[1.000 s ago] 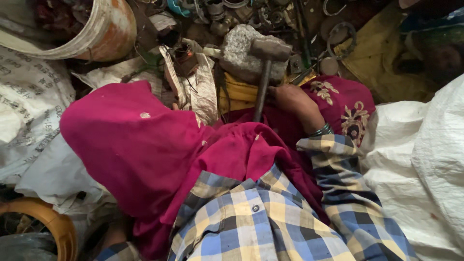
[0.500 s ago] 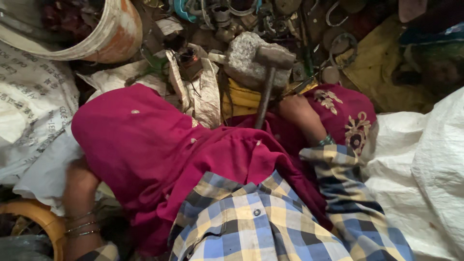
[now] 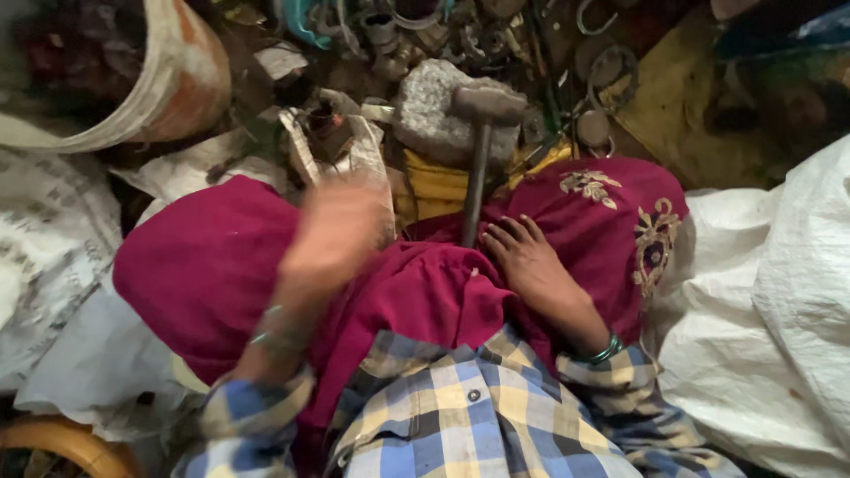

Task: The person sits cross-legged and uses a hammer and a metal rod to repeatedly strike a small cylindrical electrical component, likely a motor or generator, to dislodge or reshape internal parts. The person frequently rotates the component and inspects the interior between strikes.

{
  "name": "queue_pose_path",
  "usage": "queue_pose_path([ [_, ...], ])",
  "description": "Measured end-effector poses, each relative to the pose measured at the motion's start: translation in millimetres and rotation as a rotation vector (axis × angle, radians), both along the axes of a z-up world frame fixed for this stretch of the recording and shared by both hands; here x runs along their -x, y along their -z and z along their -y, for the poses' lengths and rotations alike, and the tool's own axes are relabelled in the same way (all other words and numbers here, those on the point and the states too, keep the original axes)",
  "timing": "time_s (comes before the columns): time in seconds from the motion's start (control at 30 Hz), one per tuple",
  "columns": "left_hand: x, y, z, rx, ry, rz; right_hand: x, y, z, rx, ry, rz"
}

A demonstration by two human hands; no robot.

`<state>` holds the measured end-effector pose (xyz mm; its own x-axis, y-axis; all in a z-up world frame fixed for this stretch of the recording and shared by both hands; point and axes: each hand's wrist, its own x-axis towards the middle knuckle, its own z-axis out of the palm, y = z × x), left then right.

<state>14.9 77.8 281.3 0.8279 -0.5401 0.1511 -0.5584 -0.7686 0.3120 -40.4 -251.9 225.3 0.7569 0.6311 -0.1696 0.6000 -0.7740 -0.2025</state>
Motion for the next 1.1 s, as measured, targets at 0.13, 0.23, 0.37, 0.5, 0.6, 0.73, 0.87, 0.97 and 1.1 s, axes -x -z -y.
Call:
queue_pose_path([
  [0.13,-8,32,95,-0.057,0.152,-0.267,-27,-26,13,-0.063,-0.045,-0.245],
  [0.23,15,52,120,0.138,0.199,-0.49,-67,-47,42,-0.082,0.062,-0.527],
  [0.37,27,81,121,0.307,0.269,-0.452,-144,-55,110,-0.027,0.403,-0.553],
  [0.5,16,103,114,0.28,0.359,-0.526,-250,-6,155,0.103,0.534,-0.358],
  [0.6,9,113,114,0.234,0.438,-0.487,-283,53,168,0.335,0.515,-0.417],
  [0.73,13,119,116,0.156,0.57,-0.409,-273,120,172,0.521,0.429,-0.559],
  [0.87,33,115,119,0.162,0.715,-0.316,-261,153,169,0.6,0.359,-0.636],
  [0.97,39,116,117,0.273,0.684,-0.35,-251,167,161,0.634,0.327,-0.678],
  [1.1,28,111,116,0.333,0.688,-0.382,-260,170,144,0.652,0.278,-0.691],
])
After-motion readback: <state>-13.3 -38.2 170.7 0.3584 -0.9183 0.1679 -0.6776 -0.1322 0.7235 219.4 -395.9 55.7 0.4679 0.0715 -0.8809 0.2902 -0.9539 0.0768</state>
